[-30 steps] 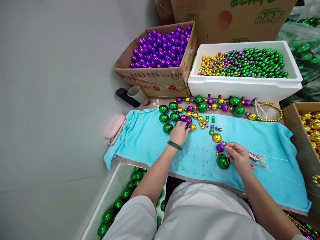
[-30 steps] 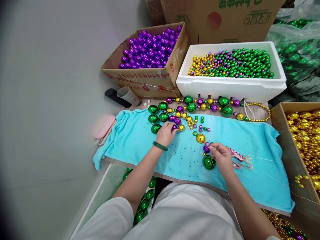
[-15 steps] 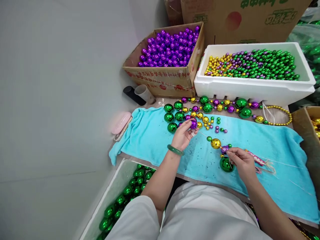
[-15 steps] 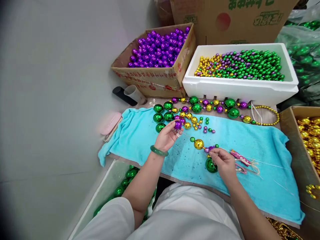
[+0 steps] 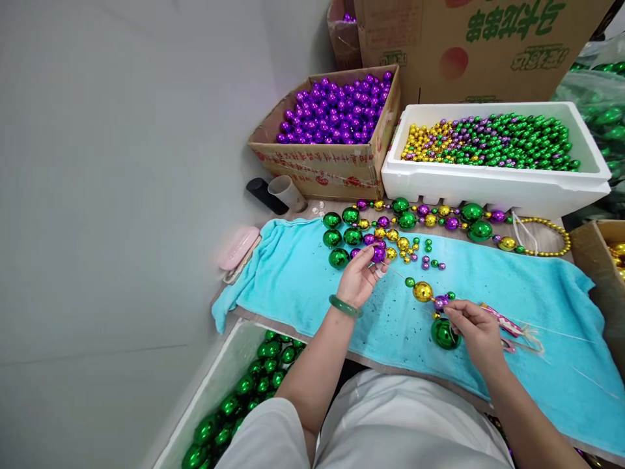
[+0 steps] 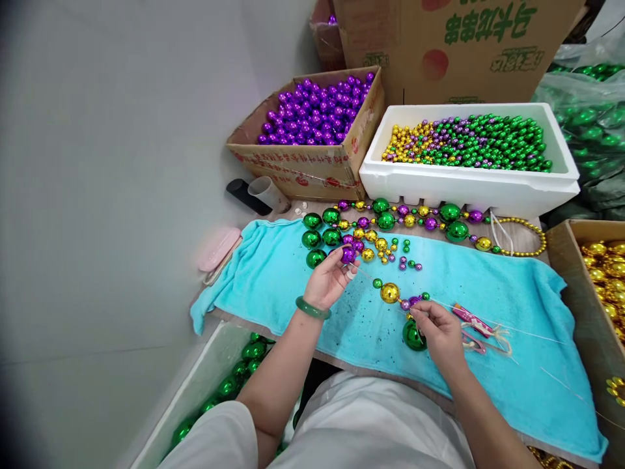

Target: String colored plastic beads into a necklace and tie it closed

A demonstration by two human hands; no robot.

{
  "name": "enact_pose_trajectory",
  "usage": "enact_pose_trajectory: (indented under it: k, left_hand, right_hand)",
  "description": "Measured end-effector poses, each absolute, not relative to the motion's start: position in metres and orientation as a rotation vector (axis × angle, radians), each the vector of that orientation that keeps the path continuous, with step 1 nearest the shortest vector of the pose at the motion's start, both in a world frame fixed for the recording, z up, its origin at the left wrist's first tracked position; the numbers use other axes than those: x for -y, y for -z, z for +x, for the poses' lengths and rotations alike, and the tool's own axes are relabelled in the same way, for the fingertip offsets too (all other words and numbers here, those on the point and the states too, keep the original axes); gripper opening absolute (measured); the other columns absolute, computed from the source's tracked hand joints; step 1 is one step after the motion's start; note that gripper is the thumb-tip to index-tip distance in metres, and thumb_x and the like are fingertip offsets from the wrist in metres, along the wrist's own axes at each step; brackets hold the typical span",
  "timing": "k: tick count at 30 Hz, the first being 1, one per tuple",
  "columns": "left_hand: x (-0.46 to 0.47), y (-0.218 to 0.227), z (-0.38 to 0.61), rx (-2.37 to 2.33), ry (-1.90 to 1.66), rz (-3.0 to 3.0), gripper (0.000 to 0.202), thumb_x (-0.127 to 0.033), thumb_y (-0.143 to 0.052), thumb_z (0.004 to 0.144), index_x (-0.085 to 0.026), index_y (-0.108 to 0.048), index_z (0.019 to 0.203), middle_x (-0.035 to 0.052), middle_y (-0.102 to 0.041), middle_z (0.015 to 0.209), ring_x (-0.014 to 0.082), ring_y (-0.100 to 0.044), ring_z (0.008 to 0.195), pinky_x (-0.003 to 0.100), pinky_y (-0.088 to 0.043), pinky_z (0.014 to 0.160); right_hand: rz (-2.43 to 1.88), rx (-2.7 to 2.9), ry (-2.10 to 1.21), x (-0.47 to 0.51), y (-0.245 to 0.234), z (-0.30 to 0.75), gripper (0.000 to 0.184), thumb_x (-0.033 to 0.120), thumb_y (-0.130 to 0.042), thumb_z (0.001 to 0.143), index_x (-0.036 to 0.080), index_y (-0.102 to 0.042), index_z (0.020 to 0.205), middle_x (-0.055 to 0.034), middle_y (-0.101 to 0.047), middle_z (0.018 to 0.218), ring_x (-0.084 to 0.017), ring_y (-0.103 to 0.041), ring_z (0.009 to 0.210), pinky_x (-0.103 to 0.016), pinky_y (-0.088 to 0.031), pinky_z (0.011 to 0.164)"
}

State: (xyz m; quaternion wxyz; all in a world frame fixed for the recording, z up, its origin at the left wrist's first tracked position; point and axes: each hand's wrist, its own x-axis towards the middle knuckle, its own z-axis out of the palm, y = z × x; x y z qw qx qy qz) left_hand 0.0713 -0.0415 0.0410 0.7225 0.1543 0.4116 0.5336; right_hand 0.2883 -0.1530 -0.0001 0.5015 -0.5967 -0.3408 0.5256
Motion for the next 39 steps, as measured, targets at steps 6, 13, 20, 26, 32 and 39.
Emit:
enact_pose_trajectory:
  k: [6, 13, 20, 26, 32, 39]
  left_hand:
    - [0.044, -0.041, 0.072, -0.919, -1.181, 0.405, 0.025, -0.021, -0.070, 0.075, -0.014, -0.063, 0.097, 0.0047, -0.068, 0.085, 0.0153, -0.068, 0.072, 0.024, -0.053, 0.064]
    - [0.058, -0.039, 0.089, -0.969, -1.227, 0.542, 0.044, -0.022, -0.079, 0.065, -0.017, -0.060, 0.105, 0.0034, -0.065, 0.096, 0.0148, -0.067, 0.079, 0.026, -0.051, 0.069]
    - [0.066, -0.040, 0.100, -1.049, -1.294, 0.562, 0.043, -0.022, -0.079, 0.064, -0.019, -0.060, 0.103, 0.0014, -0.061, 0.100, 0.0140, -0.066, 0.081, 0.027, -0.051, 0.073]
    - [0.071, -0.041, 0.103, -1.002, -1.203, 0.522, 0.040, -0.020, -0.080, 0.063, -0.018, -0.061, 0.098, 0.0012, -0.063, 0.095, 0.0137, -0.066, 0.080, 0.026, -0.051, 0.071]
    - [0.069, -0.040, 0.102, -1.019, -1.213, 0.572, 0.032, -0.037, -0.077, 0.069, -0.017, -0.066, 0.092, 0.0035, -0.067, 0.094, 0.0135, -0.064, 0.079, 0.027, -0.052, 0.068]
    - [0.053, -0.050, 0.092, -1.087, -1.229, 0.752, 0.020, -0.030, -0.078, 0.066, -0.015, -0.070, 0.076, 0.0044, -0.070, 0.083, 0.0121, -0.062, 0.075, 0.022, -0.048, 0.065]
  right_hand:
    - [-1.419, 0.813, -1.270, 0.154, 0.005, 0.288, 0.022, 0.038, -0.072, 0.071, 0.017, -0.069, 0.075, 0.0027, -0.050, 0.054, -0.009, -0.041, 0.050, -0.022, -0.032, 0.047]
    - [-1.404, 0.803, -1.294, 0.152, 0.007, 0.280, 0.026, 0.041, -0.071, 0.072, 0.016, -0.067, 0.078, 0.0030, -0.049, 0.055, -0.009, -0.039, 0.050, -0.022, -0.030, 0.047]
    - [-1.425, 0.827, -1.232, 0.155, 0.012, 0.273, 0.028, 0.043, -0.067, 0.076, 0.015, -0.066, 0.081, 0.0023, -0.048, 0.058, -0.010, -0.039, 0.052, -0.024, -0.031, 0.048]
    - [-1.375, 0.824, -1.326, 0.153, 0.008, 0.273, 0.028, 0.045, -0.068, 0.076, 0.017, -0.064, 0.078, 0.0029, -0.047, 0.056, -0.010, -0.039, 0.050, -0.025, -0.032, 0.047]
    - [-1.306, 0.694, -1.430, 0.147, 0.004, 0.274, 0.032, 0.043, -0.075, 0.069, 0.020, -0.058, 0.085, 0.0033, -0.054, 0.058, -0.011, -0.049, 0.052, -0.021, -0.037, 0.045]
    - [-1.315, 0.734, -1.597, 0.140, -0.004, 0.281, 0.037, 0.044, -0.078, 0.062, 0.017, -0.060, 0.081, 0.0000, -0.063, 0.061, -0.010, -0.052, 0.049, -0.021, -0.037, 0.042]
